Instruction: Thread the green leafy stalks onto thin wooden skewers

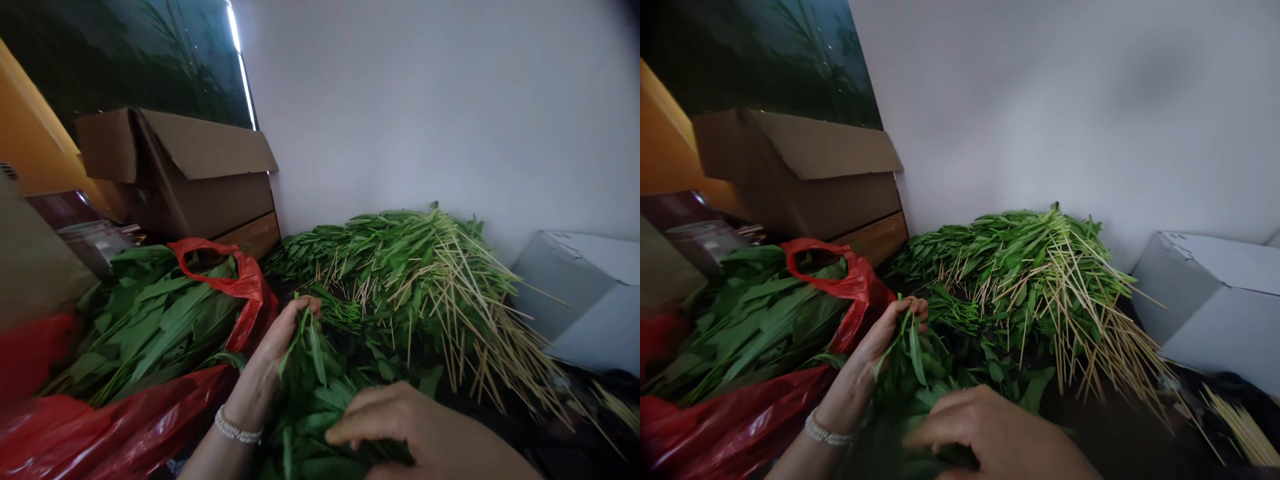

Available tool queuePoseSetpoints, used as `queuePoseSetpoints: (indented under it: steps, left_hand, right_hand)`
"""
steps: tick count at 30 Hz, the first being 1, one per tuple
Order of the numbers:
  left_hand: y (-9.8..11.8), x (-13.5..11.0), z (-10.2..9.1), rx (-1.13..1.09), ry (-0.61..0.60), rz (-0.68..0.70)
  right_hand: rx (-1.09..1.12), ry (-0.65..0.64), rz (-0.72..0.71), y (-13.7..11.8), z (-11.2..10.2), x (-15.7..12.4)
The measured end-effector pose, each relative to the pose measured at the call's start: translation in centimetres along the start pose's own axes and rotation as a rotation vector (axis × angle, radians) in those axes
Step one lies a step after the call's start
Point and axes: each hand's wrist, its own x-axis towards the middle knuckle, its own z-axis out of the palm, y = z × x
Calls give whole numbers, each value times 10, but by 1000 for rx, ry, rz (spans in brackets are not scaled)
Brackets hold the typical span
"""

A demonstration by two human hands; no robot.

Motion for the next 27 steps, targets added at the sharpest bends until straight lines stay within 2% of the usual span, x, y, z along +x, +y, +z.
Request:
queuePoseSetpoints:
  steps: [3, 4, 9, 11, 12, 15, 18, 20, 22, 26, 27]
  left_hand:
    - [-2, -4, 1, -107, 7, -32]
    - [-2, -4, 1, -116, -12, -34]
    - [3, -2, -1, -119, -204, -6]
    - [6, -2, -2, -98, -211, 23]
    - [7, -2, -3, -85, -205, 31]
    - [12, -3, -7, -36, -186, 55]
    - [16, -6, -11, 60, -140, 112]
    - [18, -12, -11, 233, -89, 189]
    - [16, -21, -8, 535, -122, 235]
    - [-7, -35, 3, 1221, -477, 134]
    - [-15, -35, 4, 1355, -517, 137]
  right_hand:
    - [-241, 104, 184, 4, -3, -5]
    - [-341, 100, 242, 7, -3, -5]
    - [-723, -129, 434, 24, 19, 9]
    - [-790, -210, 450, 31, 31, 17]
    - [-810, -208, 438, 34, 34, 20]
    - [-787, -91, 380, 42, 31, 21]
    - [-646, 112, 297, 43, 15, 16]
    - [-507, 237, 265, 41, 4, 12]
    - [-383, 313, 266, 38, -5, 10]
    - [-329, 303, 300, 37, -14, 7]
    - [-337, 280, 302, 37, -15, 6]
